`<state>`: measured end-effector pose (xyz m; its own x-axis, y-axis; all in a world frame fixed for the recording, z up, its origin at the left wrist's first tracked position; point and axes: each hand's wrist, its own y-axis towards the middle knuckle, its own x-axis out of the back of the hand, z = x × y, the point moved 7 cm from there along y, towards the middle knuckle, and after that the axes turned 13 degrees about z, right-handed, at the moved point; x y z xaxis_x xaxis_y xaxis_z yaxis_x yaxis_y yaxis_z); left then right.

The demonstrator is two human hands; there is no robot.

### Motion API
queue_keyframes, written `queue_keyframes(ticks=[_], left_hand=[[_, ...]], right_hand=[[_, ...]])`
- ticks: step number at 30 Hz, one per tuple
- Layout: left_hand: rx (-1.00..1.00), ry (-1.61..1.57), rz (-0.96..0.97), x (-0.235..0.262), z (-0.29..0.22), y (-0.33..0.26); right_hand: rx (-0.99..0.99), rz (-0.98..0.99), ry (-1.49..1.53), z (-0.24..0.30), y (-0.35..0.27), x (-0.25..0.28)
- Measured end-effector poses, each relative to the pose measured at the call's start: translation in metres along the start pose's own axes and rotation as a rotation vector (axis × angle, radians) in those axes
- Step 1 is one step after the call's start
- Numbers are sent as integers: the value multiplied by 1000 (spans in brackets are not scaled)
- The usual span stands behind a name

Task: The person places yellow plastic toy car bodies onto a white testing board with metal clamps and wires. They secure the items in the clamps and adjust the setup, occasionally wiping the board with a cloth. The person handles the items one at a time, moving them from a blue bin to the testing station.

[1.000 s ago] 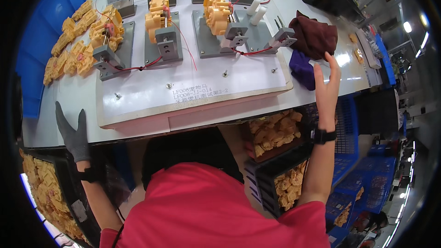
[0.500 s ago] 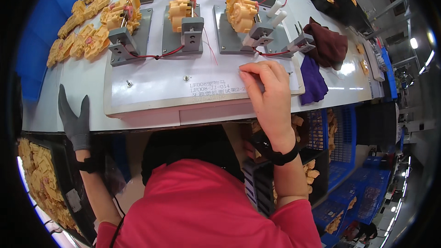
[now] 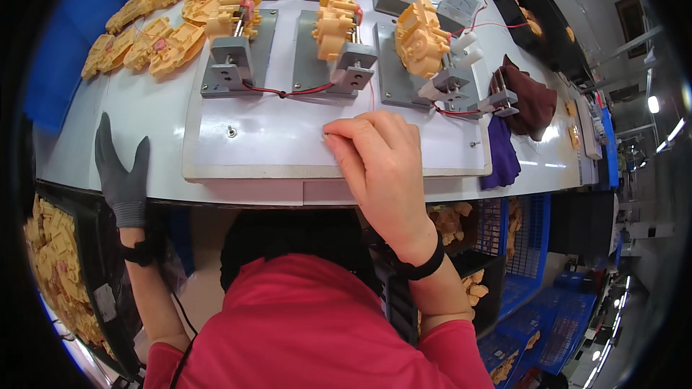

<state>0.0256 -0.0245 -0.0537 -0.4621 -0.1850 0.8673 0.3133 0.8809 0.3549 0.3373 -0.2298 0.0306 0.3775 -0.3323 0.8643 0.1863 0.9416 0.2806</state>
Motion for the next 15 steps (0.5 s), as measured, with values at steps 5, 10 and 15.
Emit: queue_keyframes(ticks=[5, 10, 15], left_hand=[[13, 14, -8, 0, -4, 0], [-37, -207, 76, 9, -14, -8], [-210, -438, 190, 47, -95, -33]], right_hand=[[-23, 19, 61, -6, 3, -4], [-73, -96, 193, -5, -2, 3], [-205, -407, 437, -42, -56, 35]])
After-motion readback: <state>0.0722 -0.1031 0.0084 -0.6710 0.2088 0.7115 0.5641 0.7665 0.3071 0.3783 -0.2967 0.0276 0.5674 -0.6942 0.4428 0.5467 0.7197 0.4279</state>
